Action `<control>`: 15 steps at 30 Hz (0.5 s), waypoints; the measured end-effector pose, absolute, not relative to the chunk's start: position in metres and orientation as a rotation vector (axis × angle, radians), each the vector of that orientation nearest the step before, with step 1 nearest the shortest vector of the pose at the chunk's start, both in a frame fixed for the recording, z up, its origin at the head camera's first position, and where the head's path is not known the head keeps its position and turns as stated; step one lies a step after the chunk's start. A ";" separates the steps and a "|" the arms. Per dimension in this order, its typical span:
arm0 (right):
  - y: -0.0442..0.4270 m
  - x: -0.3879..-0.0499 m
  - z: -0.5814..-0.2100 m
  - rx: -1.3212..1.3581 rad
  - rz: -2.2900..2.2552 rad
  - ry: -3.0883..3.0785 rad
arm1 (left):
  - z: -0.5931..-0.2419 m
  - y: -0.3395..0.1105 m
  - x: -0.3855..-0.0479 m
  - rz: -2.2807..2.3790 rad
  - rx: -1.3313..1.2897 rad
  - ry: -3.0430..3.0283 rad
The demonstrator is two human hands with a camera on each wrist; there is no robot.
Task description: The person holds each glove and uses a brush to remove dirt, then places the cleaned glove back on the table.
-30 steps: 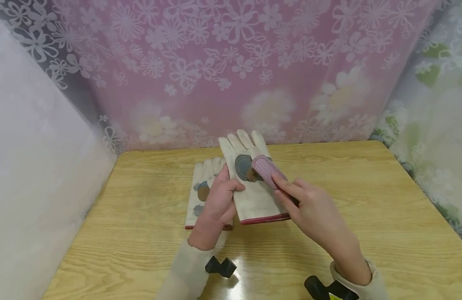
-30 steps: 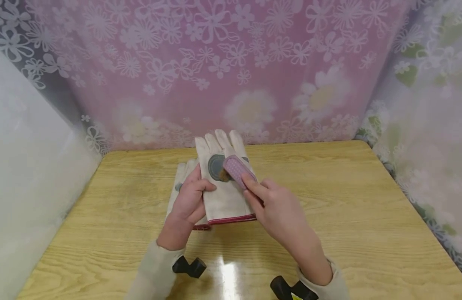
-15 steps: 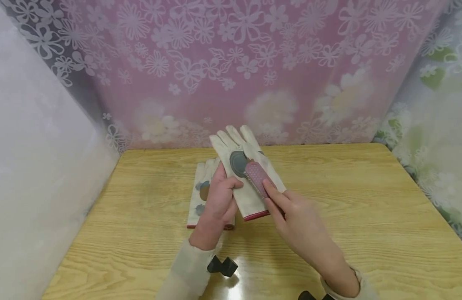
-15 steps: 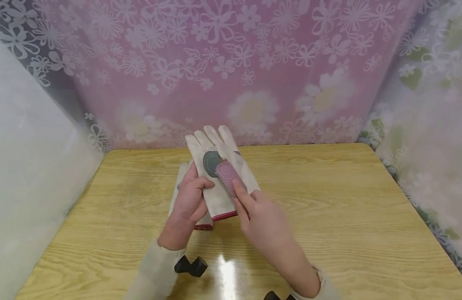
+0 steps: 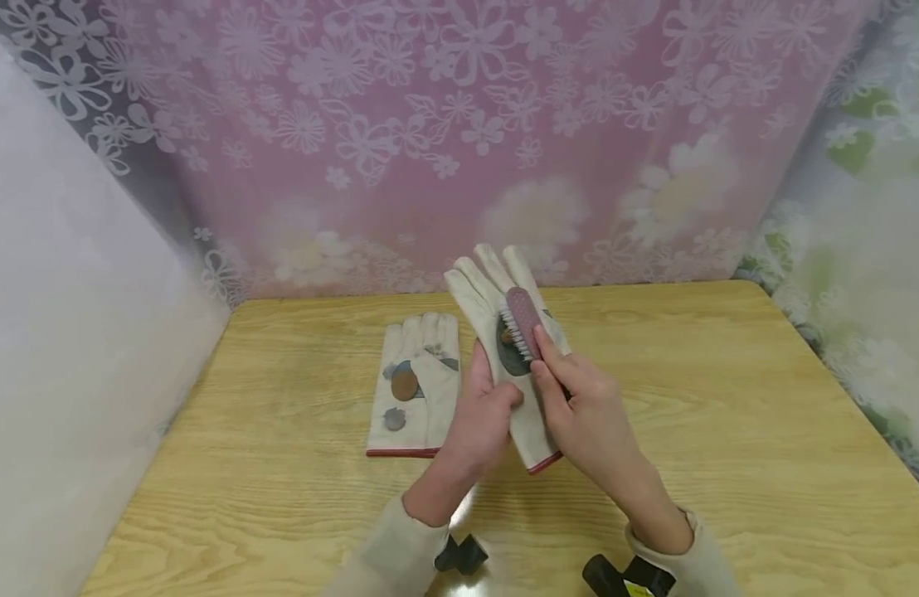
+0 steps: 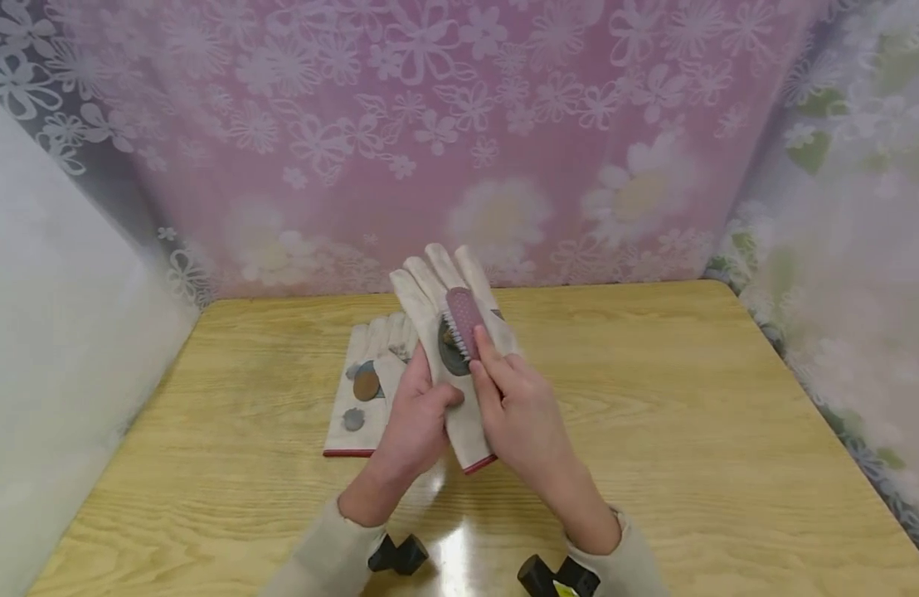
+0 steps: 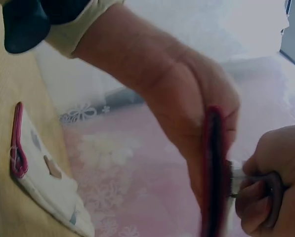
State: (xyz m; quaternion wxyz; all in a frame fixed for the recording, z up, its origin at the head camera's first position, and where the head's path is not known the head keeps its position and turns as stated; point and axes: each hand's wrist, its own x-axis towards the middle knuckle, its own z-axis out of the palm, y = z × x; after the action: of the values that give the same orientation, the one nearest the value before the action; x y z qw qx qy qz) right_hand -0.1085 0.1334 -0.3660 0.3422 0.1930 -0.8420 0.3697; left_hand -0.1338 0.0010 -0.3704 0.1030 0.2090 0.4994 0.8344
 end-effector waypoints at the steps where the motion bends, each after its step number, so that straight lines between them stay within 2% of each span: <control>1: 0.133 -0.107 -0.364 0.540 0.954 -2.207 | -0.369 -0.003 -0.137 2.497 0.619 1.450; 6: 0.127 -0.091 -0.354 0.675 0.825 -2.342 | -0.360 -0.028 -0.152 2.679 0.653 1.364; 10: 0.125 -0.085 -0.352 0.621 0.787 -2.396 | -0.357 -0.037 -0.155 2.670 0.659 1.337; 15: 0.130 -0.093 -0.359 0.522 0.840 -2.323 | -0.360 -0.027 -0.149 2.503 0.641 1.384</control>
State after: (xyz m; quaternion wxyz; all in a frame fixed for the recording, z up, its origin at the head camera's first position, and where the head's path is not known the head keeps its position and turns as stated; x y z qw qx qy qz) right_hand -0.0927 0.1301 -0.3591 0.3036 0.1970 -0.8766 0.3172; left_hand -0.1494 -0.0273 -0.3604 0.1049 0.2175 0.4697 0.8492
